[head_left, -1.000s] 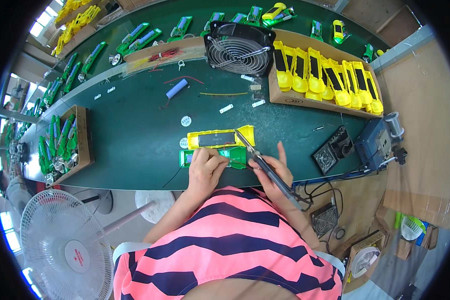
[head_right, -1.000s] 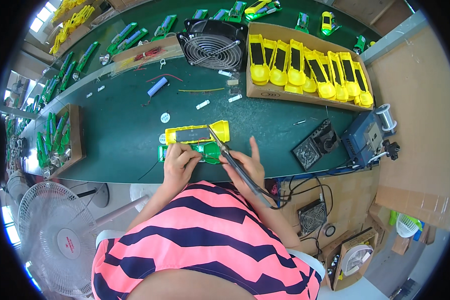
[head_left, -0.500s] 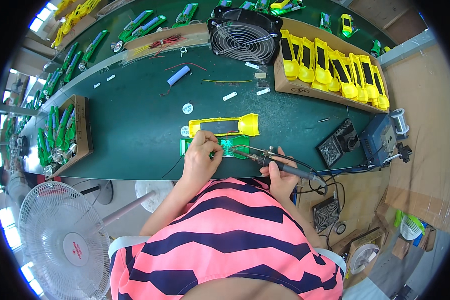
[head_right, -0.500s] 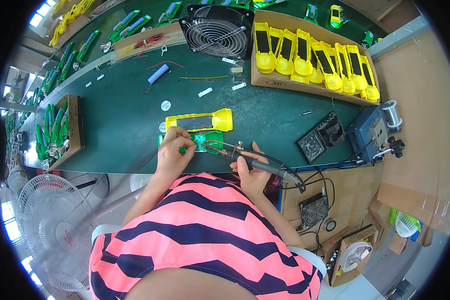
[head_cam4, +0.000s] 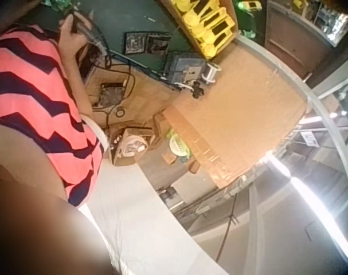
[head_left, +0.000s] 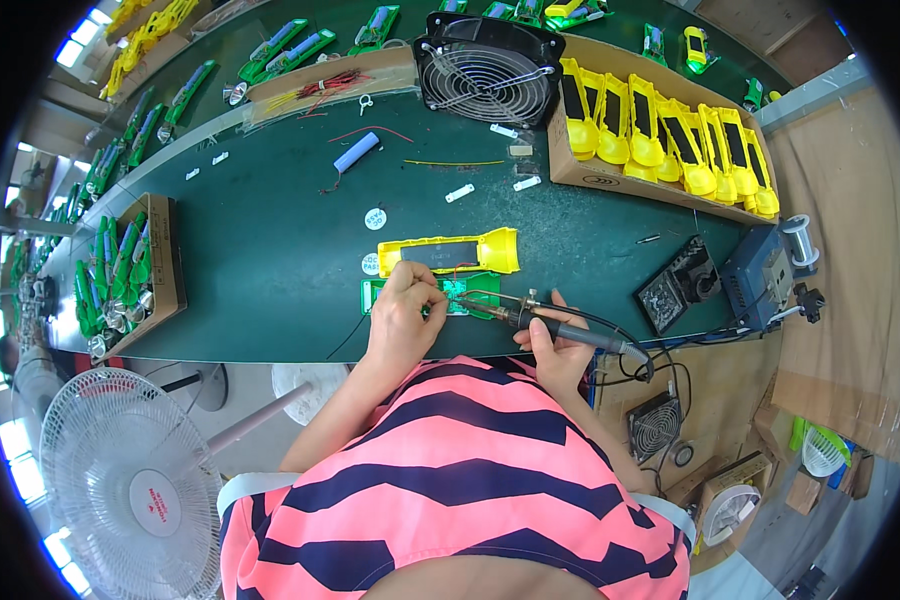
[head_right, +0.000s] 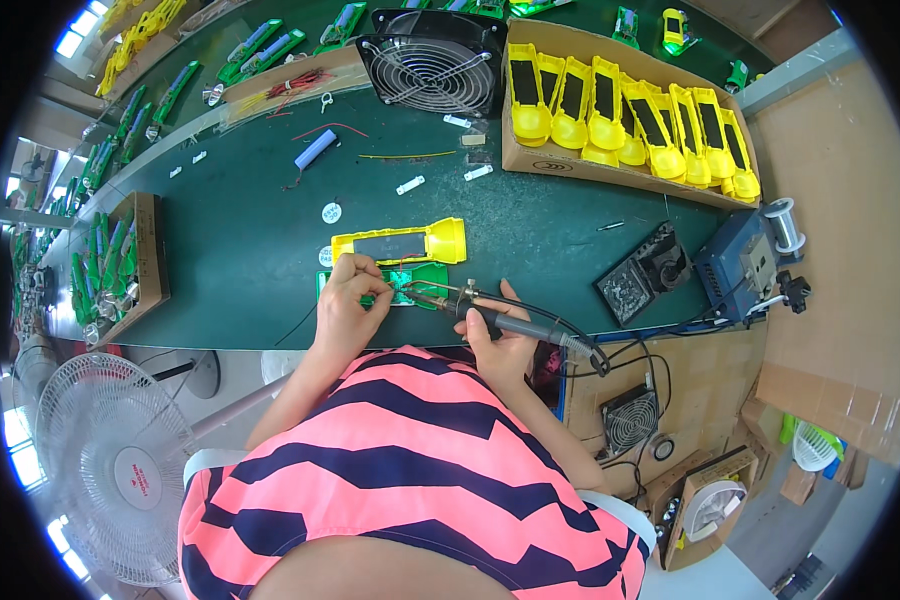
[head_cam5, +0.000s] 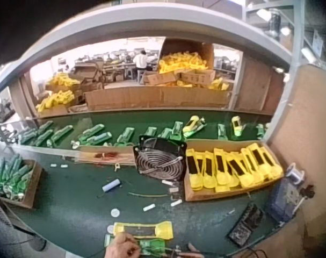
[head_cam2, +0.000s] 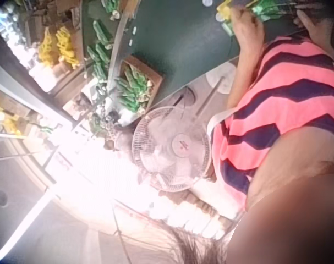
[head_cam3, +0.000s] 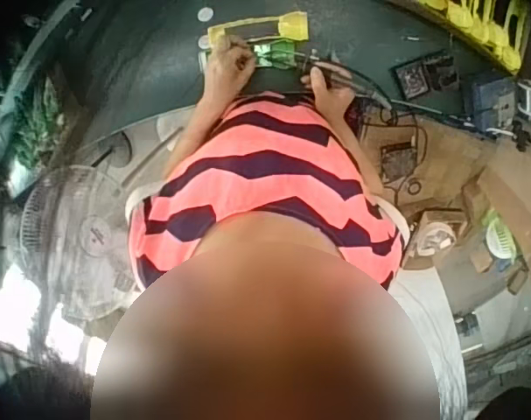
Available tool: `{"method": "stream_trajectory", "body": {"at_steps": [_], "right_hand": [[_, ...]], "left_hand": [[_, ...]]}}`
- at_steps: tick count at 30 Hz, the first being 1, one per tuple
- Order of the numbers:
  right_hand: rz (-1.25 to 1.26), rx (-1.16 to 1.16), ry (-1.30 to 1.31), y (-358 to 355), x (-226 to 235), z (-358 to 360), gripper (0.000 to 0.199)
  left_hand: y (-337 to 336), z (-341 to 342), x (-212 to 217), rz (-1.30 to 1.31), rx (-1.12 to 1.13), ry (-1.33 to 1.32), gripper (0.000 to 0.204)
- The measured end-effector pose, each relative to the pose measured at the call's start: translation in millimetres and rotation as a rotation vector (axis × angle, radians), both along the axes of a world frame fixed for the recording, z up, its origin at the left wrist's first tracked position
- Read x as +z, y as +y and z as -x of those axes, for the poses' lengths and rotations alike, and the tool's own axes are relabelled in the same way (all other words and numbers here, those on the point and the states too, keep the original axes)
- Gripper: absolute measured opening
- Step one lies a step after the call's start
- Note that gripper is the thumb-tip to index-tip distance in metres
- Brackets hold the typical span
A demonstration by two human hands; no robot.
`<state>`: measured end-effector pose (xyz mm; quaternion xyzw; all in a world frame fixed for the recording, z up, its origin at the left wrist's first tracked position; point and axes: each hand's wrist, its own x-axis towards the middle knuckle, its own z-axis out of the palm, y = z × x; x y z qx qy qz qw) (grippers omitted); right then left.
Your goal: Soldering electronic components and wires into flashlight housings at a factory workbench.
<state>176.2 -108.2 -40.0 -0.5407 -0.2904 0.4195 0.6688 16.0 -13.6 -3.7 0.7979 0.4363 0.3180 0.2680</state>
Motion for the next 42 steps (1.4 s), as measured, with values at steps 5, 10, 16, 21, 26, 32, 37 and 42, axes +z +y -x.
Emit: {"method": "stream_trajectory", "body": {"at_steps": [5, 10, 16, 21, 26, 32, 37, 42], "right_hand": [[-0.010, 0.006, -0.011, 0, 3, 0, 0.024], [-0.075, -0.031, 0.019, -4, -1, -4, 0.023], [-0.104, -0.006, -0.086, -10, -9, -13, 0.021], [-0.088, -0.069, -0.022, -13, -1, -11, 0.020], [-0.015, -0.117, 0.123, -13, 5, -7, 0.019], [-0.096, -0.056, -0.116, -13, 1, -12, 0.015], [-0.069, -0.002, -0.100, -7, 9, -14, 0.015], [-0.044, 0.062, -0.143, -1, 10, -21, 0.015]], "left_hand": [[0, 0, 1, -0.001, 0.001, 0.005, 0.009], [1, 0, -1, 0.002, -0.007, 0.021, 0.009], [1, -2, 3, 0.021, -0.003, 0.037, 0.009], [1, -4, 2, 0.074, 0.022, 0.053, 0.012], [1, 0, 5, 0.144, 0.026, 0.086, 0.023], [-16, 28, 37, -0.128, 0.018, 0.354, 0.021], [-16, 58, 54, -0.080, 0.168, 0.800, 0.018], [-8, 35, 45, -0.439, 0.022, 0.389, 0.026]]}}
